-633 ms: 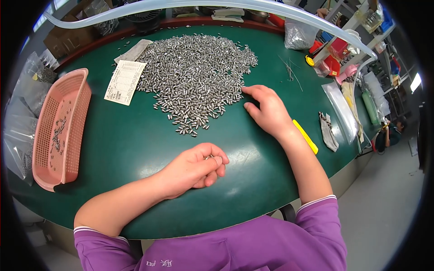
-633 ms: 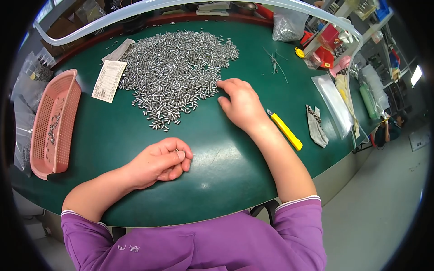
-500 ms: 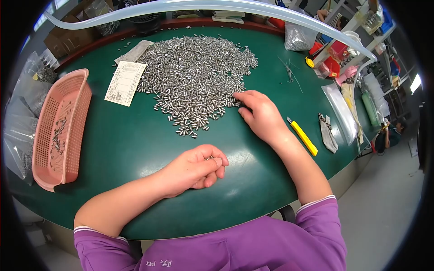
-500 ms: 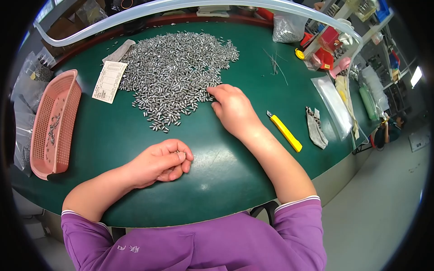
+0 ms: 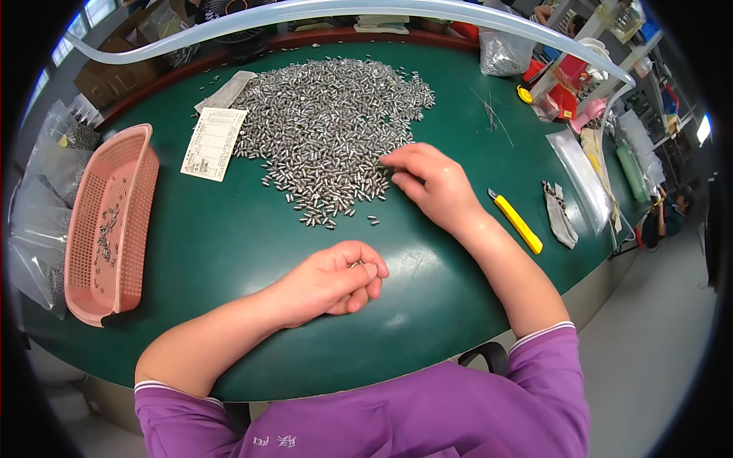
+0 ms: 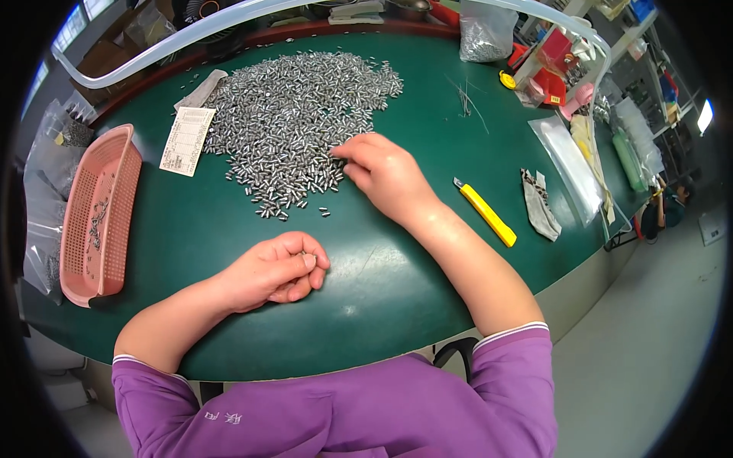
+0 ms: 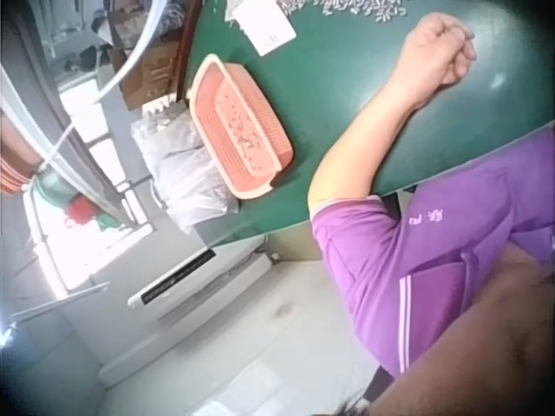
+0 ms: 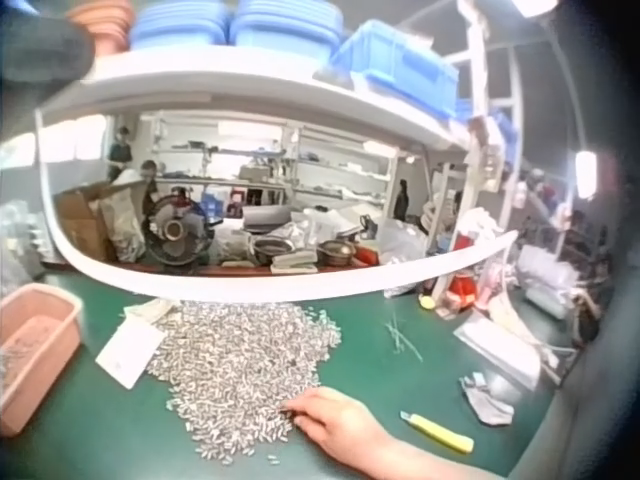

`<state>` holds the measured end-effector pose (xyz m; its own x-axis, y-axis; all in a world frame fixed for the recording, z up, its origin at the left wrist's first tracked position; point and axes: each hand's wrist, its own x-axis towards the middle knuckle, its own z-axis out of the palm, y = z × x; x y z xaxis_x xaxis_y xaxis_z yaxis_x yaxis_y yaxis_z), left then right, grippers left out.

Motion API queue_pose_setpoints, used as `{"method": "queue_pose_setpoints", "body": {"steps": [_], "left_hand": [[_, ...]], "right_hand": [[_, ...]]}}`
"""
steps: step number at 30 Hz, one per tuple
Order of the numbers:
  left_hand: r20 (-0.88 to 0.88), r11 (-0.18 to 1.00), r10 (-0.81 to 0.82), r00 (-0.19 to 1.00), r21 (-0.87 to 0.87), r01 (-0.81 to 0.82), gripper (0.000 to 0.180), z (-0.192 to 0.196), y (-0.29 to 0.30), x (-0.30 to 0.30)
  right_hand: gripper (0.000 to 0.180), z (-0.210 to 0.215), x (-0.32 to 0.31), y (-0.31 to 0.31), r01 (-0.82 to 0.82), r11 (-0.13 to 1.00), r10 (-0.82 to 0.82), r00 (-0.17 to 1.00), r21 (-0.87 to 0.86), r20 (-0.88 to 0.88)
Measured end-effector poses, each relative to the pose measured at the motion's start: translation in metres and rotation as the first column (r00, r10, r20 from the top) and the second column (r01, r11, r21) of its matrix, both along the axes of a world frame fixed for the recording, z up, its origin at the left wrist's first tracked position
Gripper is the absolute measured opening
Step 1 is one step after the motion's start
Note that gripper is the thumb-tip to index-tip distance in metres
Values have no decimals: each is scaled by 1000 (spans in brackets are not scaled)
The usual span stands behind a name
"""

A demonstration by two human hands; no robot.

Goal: Manual inspection and sorting of small metal components on a workbench in a factory setting.

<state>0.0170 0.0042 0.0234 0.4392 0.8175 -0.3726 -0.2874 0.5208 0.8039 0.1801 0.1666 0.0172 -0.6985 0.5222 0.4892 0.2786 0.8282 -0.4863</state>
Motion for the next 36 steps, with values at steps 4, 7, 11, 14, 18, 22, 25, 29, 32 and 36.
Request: {"method": "queue_pose_setpoints", "body": {"steps": [4, 7, 11, 14, 18, 22, 25, 29, 32, 36], "left_hand": [[17, 1000, -22, 1000, 13, 22, 14, -3, 2, 2], [32, 999, -33, 999, 41, 31, 15, 0, 3, 1], [120, 997, -43, 992, 65, 36, 14, -5, 2, -4], [109, 997, 17, 994, 71, -25, 14, -4, -1, 2], [98, 980, 159, 982, 102, -169, 14, -5, -8, 4], [107, 942, 269, 957, 179, -285, 15, -9, -10, 11], [32, 928, 281, 959, 244, -280, 14, -10, -10, 14], [73, 906, 344, 936, 235, -351, 15, -11, -14, 8], [87, 909, 346, 934, 215, -357, 15, -12, -9, 8], [96, 904, 350, 932, 228, -363, 16, -12, -8, 9]], "right_hand": [[16, -1, 11, 16, 91, 992, -86, 995, 85, -58], [10, 9, 14, 13, 26, 988, -21, 999, 152, -35], [15, 29, 13, -20, -274, 962, 271, 952, -2, 145], [13, 14, 7, -38, -306, 952, 297, 933, 15, 201], [11, -4, -3, -38, -284, 952, 271, 955, 114, 118], [12, -11, 2, -26, -240, 956, 239, 971, 170, 29], [13, -11, 3, -25, -116, 940, 155, 983, 320, -101], [11, -4, 10, -28, -46, 911, 121, 980, 409, -160], [9, -4, 21, -16, 23, 846, 76, 983, 532, -164], [11, 0, 38, -7, 183, 893, -71, 960, 411, -272]]}}
